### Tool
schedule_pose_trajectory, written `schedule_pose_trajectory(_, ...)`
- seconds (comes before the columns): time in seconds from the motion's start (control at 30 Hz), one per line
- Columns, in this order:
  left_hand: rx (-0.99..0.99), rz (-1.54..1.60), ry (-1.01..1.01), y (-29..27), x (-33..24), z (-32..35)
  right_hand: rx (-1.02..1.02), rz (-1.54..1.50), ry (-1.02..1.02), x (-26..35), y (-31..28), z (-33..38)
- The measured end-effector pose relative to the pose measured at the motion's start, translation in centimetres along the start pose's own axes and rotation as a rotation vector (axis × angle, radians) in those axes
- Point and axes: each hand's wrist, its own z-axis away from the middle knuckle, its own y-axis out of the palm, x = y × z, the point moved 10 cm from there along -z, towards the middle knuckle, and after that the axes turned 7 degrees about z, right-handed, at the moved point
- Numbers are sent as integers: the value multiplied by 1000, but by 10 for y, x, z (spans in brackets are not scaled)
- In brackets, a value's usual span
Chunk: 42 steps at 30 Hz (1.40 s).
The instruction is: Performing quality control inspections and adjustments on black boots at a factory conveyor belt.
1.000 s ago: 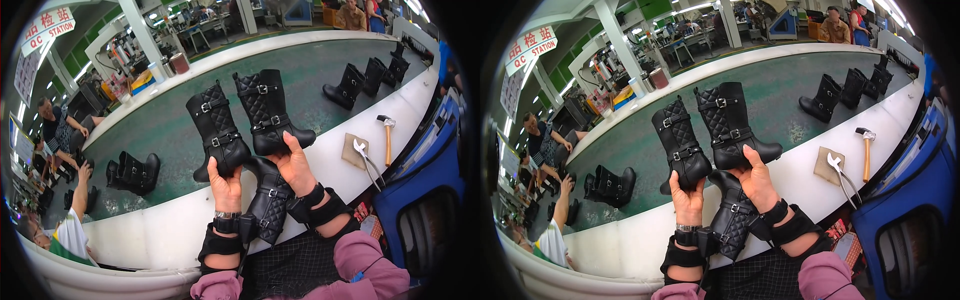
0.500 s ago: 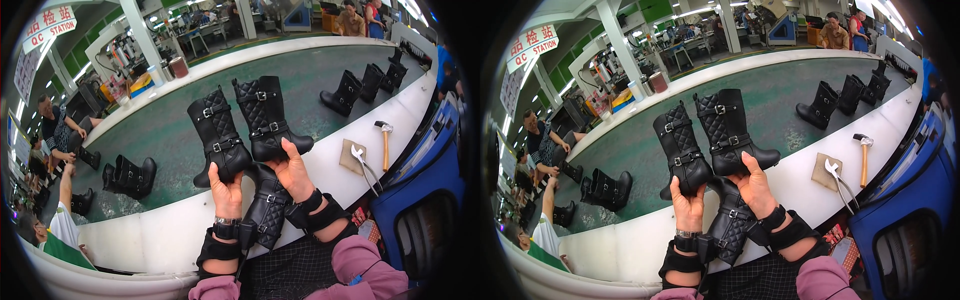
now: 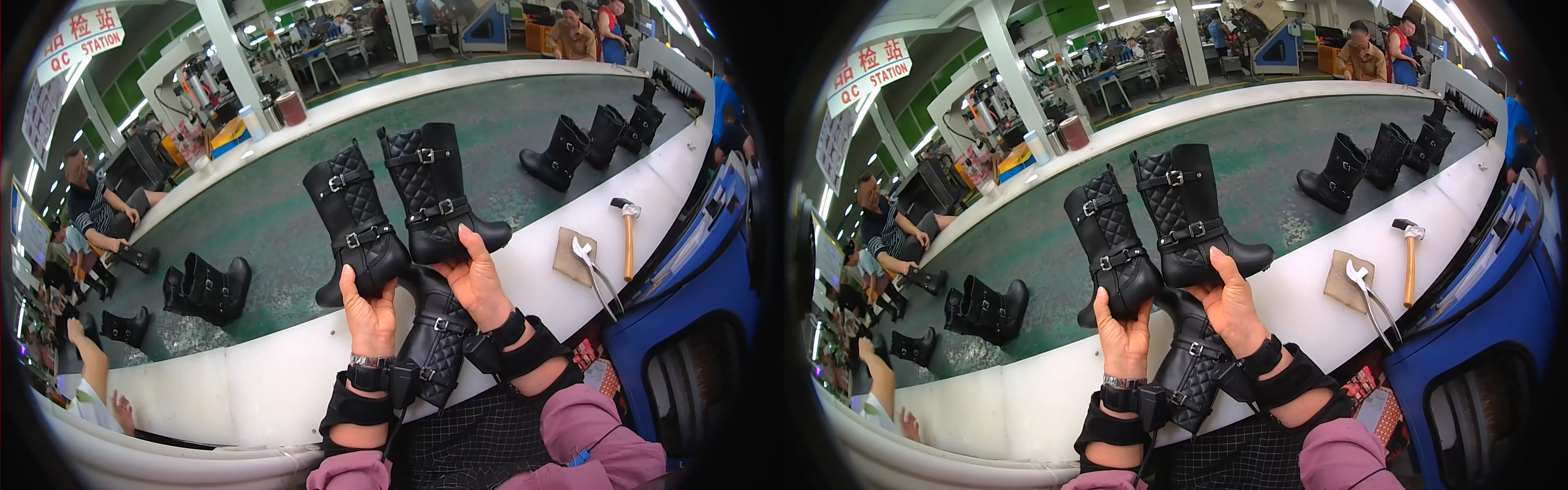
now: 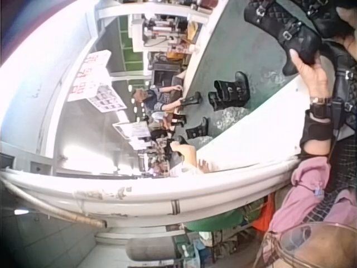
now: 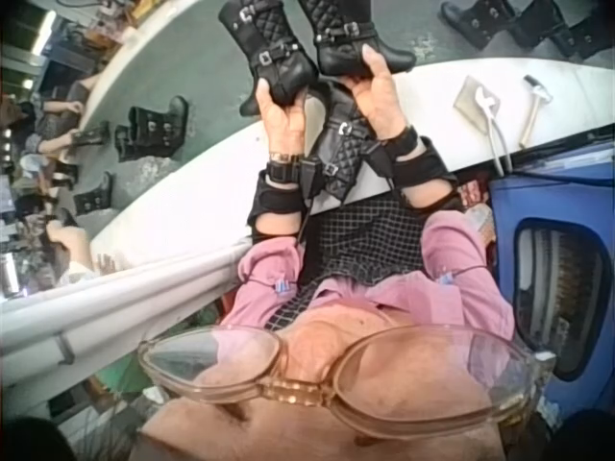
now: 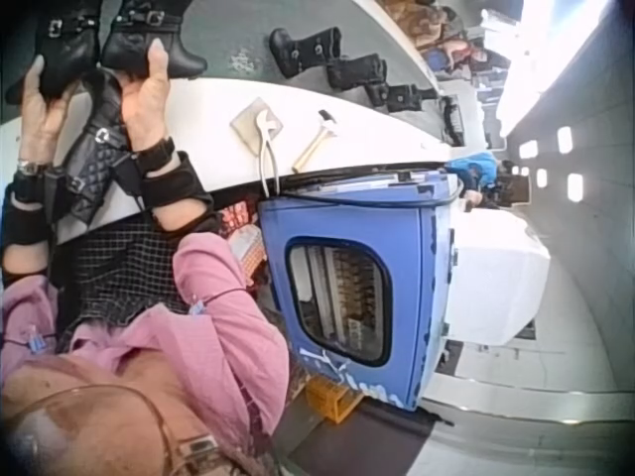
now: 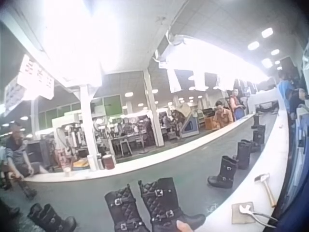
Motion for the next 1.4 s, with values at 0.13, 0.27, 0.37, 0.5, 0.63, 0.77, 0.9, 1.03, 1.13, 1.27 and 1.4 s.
schedule_pose_trajectory(0.13, -11, 14, 2, -2, 0, 0, -7, -9, 0, 0, 1, 1)
schedule_pose_trajectory(0.27, -25, 24, 1, -3, 0, 2, -11, -6, 1, 0, 1, 2)
schedule_pose_trajectory(0.37, -26, 26, -5, -3, 1, 2, -10, -12, 2, -1, -1, 1)
schedule_pose_trajectory(0.5, -13, 24, -7, -2, 1, 1, -14, -19, 6, -4, -5, -2)
schedule_pose_trajectory(0.63, -8, 18, -4, 0, 2, -1, -7, -23, 8, -2, -4, -3)
schedule_pose_trajectory(0.77, 32, 13, -17, 3, 3, -1, 5, 20, 2, -2, -4, -3)
schedule_pose_trajectory(0.9, 69, -30, 9, 0, 0, -2, 48, 33, -3, -4, 3, -1)
schedule_pose_trajectory(1.03, 85, 0, 20, 4, -1, 2, 39, 15, -9, -1, 4, 4)
schedule_pose_trajectory(1.13, 94, -5, 36, 9, -1, 5, 48, -2, -14, 1, 6, 4)
schedule_pose_trajectory(1.27, 119, -5, 71, 15, -6, 6, 55, 36, -18, 0, 3, 1)
schedule_pose_trajectory(1.4, 149, -7, 100, 17, -10, 6, 84, 16, -34, 4, 9, 2)
